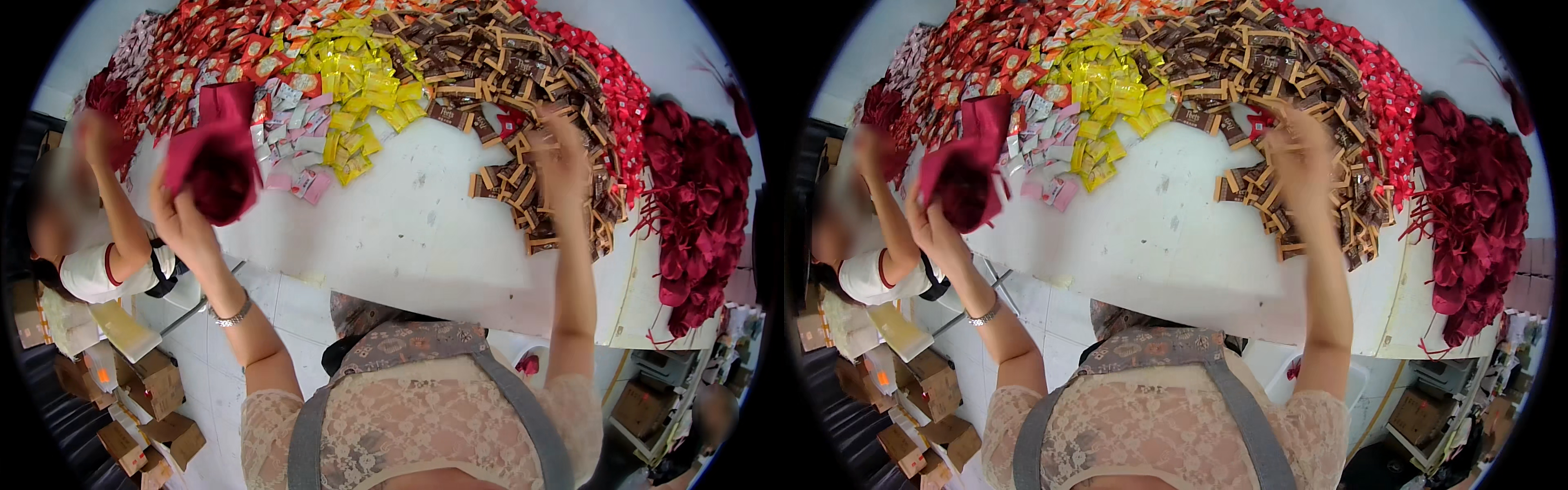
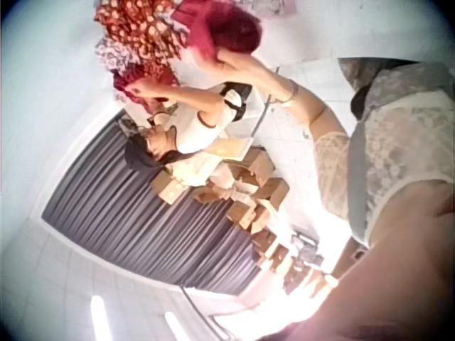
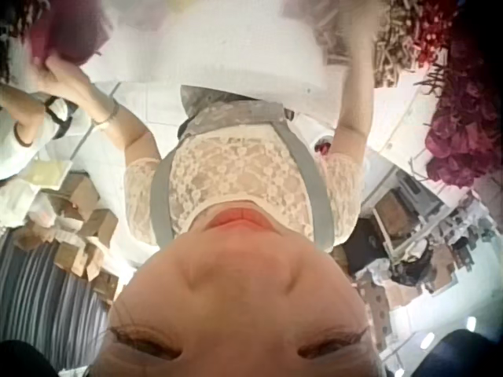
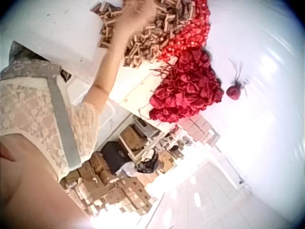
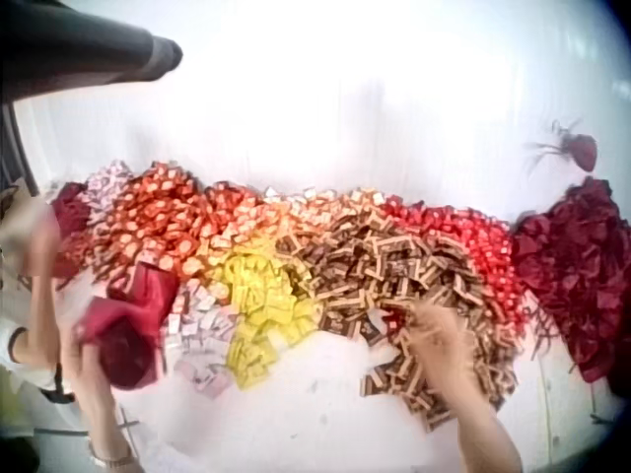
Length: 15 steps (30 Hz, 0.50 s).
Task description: The person fills small red drawstring pouches with assorted wrapped candies and chocolate bars from a table. They open each pouch, place items inside, and tie the drawstrings closed, repeating the process for multiple pouches.
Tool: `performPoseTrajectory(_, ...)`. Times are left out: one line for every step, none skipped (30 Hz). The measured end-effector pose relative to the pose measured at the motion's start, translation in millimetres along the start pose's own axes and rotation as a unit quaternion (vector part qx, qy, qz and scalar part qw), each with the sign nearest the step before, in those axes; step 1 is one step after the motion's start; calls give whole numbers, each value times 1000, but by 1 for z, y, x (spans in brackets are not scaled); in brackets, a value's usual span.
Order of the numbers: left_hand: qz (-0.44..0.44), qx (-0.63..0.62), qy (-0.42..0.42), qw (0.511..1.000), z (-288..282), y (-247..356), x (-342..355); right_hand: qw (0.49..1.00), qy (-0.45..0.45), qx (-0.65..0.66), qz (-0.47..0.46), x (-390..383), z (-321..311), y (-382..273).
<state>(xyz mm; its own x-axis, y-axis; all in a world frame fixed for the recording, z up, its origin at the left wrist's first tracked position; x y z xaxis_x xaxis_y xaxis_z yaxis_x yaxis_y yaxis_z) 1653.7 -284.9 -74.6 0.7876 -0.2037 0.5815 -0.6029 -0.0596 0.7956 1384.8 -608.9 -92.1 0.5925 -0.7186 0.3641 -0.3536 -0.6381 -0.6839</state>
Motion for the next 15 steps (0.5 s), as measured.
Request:
performPoseTrajectory(-44, -25, -28, 998, 7, 8, -8, 965, -45, -90, -242, 16, 34, 7)
performPoseTrajectory(-52, -73, -63, 994, 27, 25, -16, 956, -56, -122, -262, 26, 71, 16)
performPoseTrajectory(-125, -92, -97, 983, 38, 38, -29, 936, -110, -224, -250, 33, 93, 12)
performPoseTrajectory(-157, -156, -158, 962, 43, 31, -40, 912, -30, -269, -310, 32, 115, 28)
performPoseTrajectory(-203, -207, -157, 944, 54, 38, -55, 916, -88, -282, -271, 36, 120, 27)
performPoseTrajectory(-301, -230, -182, 908, 52, 28, -70, 916, -147, -295, -228, 37, 120, 26)
performPoseTrajectory(-321, -278, -175, 888, 59, 28, -84, 911, -206, -306, -186, 36, 121, 24)
performPoseTrajectory(-341, -302, -191, 869, 63, 25, -95, 931, -191, -247, -187, 36, 121, 19)
performPoseTrajectory(-359, -314, -187, 859, 73, 28, -103, 952, -196, -166, -166, 37, 123, 12)
performPoseTrajectory(-366, -304, -226, 850, 78, 21, -109, 966, -197, -86, -144, 42, 124, 1)
performPoseTrajectory(-376, -309, -233, 842, 84, 18, -117, 973, -197, -4, -122, 47, 127, -10)
performPoseTrajectory(-354, -300, -250, 850, 92, 16, -120, 976, -162, 32, -143, 56, 132, -21)
performPoseTrajectory(-330, -291, -272, 856, 98, 14, -121, 976, -163, -35, -143, 67, 142, -23)
performPoseTrajectory(-328, -270, -286, 859, 102, 10, -124, 971, -163, -102, -142, 79, 156, -21)
performPoseTrajectory(-326, -249, -299, 862, 103, 4, -128, 962, -164, -168, -141, 88, 166, -18)
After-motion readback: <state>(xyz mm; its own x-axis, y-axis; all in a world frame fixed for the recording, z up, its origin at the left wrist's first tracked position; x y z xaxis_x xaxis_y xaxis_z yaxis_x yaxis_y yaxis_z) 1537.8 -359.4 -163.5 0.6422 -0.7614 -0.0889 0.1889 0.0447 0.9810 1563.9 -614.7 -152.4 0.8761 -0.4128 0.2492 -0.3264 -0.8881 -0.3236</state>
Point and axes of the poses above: each hand's wrist, its own x-axis towards the middle knuckle, its own z-axis out of the palm, y = z × x, the point moved 1 cm from there along x, towards the middle knuckle, and after that the axes turned 5 degrees about -y, right-handed, at the moved point
